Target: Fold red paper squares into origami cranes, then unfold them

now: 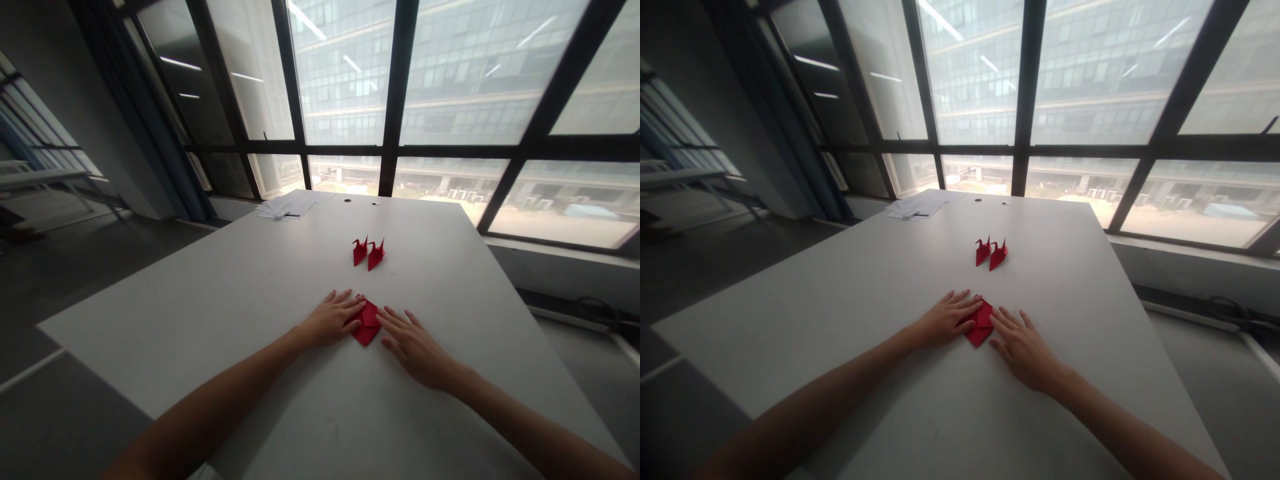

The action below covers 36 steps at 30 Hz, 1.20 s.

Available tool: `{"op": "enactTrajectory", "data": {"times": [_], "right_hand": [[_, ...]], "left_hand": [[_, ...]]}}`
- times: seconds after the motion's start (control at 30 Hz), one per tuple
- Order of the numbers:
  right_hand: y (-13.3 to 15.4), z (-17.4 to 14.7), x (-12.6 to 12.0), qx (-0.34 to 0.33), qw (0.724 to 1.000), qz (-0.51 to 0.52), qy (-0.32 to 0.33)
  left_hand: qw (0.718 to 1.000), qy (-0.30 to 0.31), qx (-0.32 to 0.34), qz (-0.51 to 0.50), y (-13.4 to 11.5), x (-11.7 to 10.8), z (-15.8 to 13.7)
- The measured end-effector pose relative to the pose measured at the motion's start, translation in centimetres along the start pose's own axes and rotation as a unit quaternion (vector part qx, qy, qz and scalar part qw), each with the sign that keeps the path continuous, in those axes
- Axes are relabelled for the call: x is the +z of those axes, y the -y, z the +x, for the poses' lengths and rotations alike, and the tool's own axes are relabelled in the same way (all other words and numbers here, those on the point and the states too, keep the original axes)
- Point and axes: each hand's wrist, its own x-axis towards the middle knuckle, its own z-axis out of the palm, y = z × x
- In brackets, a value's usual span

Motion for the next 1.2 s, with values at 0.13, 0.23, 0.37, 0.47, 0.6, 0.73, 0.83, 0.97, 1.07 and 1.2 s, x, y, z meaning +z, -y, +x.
{"op": "enactTrajectory", "data": {"times": [0.13, 0.23, 0.37, 0.47, 0.6, 0.73, 0.83, 0.97, 1.07, 1.2], "right_hand": [[0.0, 1.1, 1.1, -0.027, 1.0, -0.008, 0.008], [0.0, 1.2, 1.9, -0.039, 0.999, -0.013, 0.011], [0.0, 1.0, 2.2, -0.037, 0.999, -0.023, 0.012], [0.1, 0.9, 2.2, -0.037, 0.999, -0.029, 0.011], [0.2, 0.9, 2.1, -0.045, 0.999, -0.028, 0.005], [0.3, 0.9, 2.2, -0.048, 0.998, -0.029, 0.007], [0.4, 1.0, 2.3, -0.045, 0.998, -0.031, 0.007], [0.4, 0.9, 2.2, -0.044, 0.999, -0.028, 0.004], [0.3, 1.0, 2.2, -0.046, 0.999, -0.027, 0.003], [0.3, 1.0, 2.2, -0.045, 0.999, -0.028, 0.005]], "left_hand": [[1.0, -0.014, 0.003, 0.007, -0.4, -0.2, -0.1], [0.998, -0.064, 0.001, 0.008, -1.0, -0.6, -0.2], [0.995, -0.097, -0.005, -0.024, -1.4, -0.9, -0.2], [0.994, -0.098, -0.008, -0.038, -1.4, -1.0, -0.2], [0.995, -0.094, -0.003, -0.041, -1.4, -1.1, -0.1], [0.995, -0.092, -0.005, -0.04, -1.5, -1.3, -0.1], [0.995, -0.09, -0.005, -0.036, -1.5, -1.3, -0.1], [0.996, -0.086, -0.002, -0.02, -1.4, -1.1, -0.1], [0.996, -0.084, 0.001, -0.009, -1.3, -1.1, -0.1], [0.996, -0.085, 0.01, 0.002, -1.3, -1.2, -0.2]]}}
